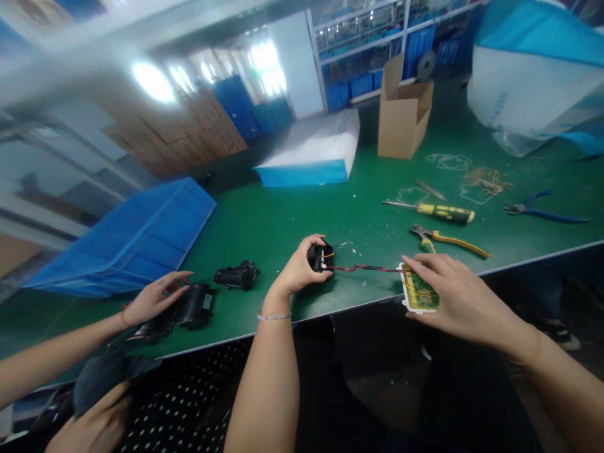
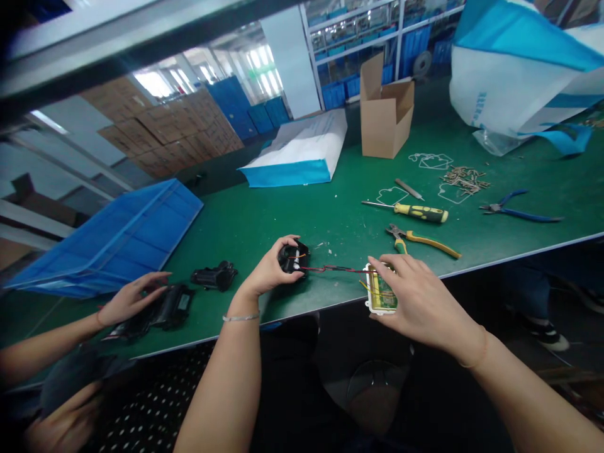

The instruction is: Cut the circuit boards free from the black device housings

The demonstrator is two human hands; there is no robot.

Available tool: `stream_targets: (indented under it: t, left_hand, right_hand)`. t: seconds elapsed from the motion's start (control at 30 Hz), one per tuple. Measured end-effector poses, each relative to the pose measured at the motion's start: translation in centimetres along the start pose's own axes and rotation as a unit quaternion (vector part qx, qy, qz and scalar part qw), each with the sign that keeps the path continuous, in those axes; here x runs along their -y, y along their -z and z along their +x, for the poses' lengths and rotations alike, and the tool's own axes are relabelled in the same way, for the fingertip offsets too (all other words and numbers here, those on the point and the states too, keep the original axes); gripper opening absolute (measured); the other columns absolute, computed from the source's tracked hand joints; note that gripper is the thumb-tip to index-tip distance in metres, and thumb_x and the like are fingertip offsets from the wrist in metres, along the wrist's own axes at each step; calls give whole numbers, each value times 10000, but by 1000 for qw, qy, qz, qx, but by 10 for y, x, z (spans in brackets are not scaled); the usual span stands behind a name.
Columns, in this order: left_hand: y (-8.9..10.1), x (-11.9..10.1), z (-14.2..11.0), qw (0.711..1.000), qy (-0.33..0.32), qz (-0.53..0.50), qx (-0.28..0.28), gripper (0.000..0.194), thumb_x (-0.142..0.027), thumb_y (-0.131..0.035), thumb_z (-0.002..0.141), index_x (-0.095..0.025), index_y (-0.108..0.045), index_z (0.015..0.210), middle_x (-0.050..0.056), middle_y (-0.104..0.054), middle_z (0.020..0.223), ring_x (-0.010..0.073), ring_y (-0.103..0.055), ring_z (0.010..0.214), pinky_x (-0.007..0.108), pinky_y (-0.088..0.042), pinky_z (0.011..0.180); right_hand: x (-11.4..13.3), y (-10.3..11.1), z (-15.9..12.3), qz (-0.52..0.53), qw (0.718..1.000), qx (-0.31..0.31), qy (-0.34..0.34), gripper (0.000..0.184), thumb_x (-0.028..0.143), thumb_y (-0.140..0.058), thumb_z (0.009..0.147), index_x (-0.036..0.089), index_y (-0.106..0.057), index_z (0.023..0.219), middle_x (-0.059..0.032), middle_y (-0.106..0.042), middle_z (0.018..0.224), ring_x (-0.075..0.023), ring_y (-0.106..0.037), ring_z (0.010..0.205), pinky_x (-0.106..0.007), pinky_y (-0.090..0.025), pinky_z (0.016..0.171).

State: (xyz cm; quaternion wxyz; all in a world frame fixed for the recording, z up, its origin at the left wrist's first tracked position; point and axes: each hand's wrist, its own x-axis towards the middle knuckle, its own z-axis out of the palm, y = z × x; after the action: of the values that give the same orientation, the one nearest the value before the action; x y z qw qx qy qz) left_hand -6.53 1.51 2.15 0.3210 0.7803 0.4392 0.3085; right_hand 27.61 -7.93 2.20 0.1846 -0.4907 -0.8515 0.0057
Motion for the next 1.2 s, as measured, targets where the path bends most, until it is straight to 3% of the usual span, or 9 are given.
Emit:
stream_targets:
  t: [0.17,0.33,0.47,0.63,0.73,0.83,0.97,1.1,1.2]
  left_hand:
    - [6,3,-1,999,19,-23,-23,602,-255,-780,623,-218,-433,1113,120,-416,1399,240,-460,1273,405,-324,1092]
    - [-3,0,2,1000,14,-8,-8,630,-221,-769,633,-221,-446,1175,119,-401,1425,240,-427,1312,412,-296,1117]
    - [-9,0,3,1000,22,-6,-5,747,-293,-832,575,-226,-442,1209,131,-386,1444,251,-402,1338,433,-278,1131]
    - [-10,5,3,1000,14,-2,-13,886,-350,-875,500,-231,-430,1257,140,-388,1445,265,-320,1393,451,-231,1157]
    - [-12,7,2,1000,19,3,-21,944,-336,-870,509,-214,-399,1317,150,-405,1425,279,-355,1368,462,-244,1155]
    - [-15,11,1,999,33,-4,-30,949,-317,-851,541,-198,-369,1350,148,-445,1381,281,-434,1304,469,-302,1128]
    - [-17,16,-2,999,20,2,-38,962,-344,-815,602,-197,-310,1408,143,-434,1393,271,-441,1298,459,-321,1123]
    - [-15,18,0,998,8,51,-32,1042,-342,-813,598,-217,-243,1461,129,-388,1432,274,-394,1335,467,-272,1151]
    - [-12,18,2,998,-1,65,-13,998,-318,-805,602,-230,-279,1446,115,-375,1447,271,-376,1349,462,-253,1162]
  right_hand:
    - [-18,0,11,-5,1000,-23,-3,847,573,-648,741,151,-393,1430,-158,-506,1309,-348,-473,1177,-480,-408,992]
    - [-31,-5,37,-5,998,-61,-21,872,573,-630,754,154,-346,1463,-164,-487,1330,-357,-453,1191,-484,-394,993]
    - [-32,-20,49,-30,998,-34,-36,835,550,-640,737,137,-404,1423,-182,-517,1295,-381,-447,1187,-516,-393,966]
    - [13,-28,66,-8,998,-68,-7,711,418,-647,776,128,-430,1388,-188,-419,1424,-368,-302,1346,-547,-273,1085]
    - [56,-40,84,87,993,-49,57,568,372,-554,872,159,-432,1384,-130,-474,1395,-265,-409,1293,-415,-341,1086]
    - [82,-60,102,87,996,-8,33,473,293,-522,899,104,-480,1331,-161,-597,1214,-267,-523,1154,-395,-398,1007]
    - [83,-76,110,56,998,20,2,256,315,-468,940,154,-625,1062,-113,-676,957,-254,-609,950,-361,-426,852]
    - [73,-77,102,52,997,61,-6,446,461,-329,988,195,-645,820,-79,-694,775,-210,-643,728,-286,-378,639]
    - [66,-79,97,60,996,60,-2,499,489,-299,992,203,-643,771,-72,-695,734,-197,-641,693,-275,-329,602]
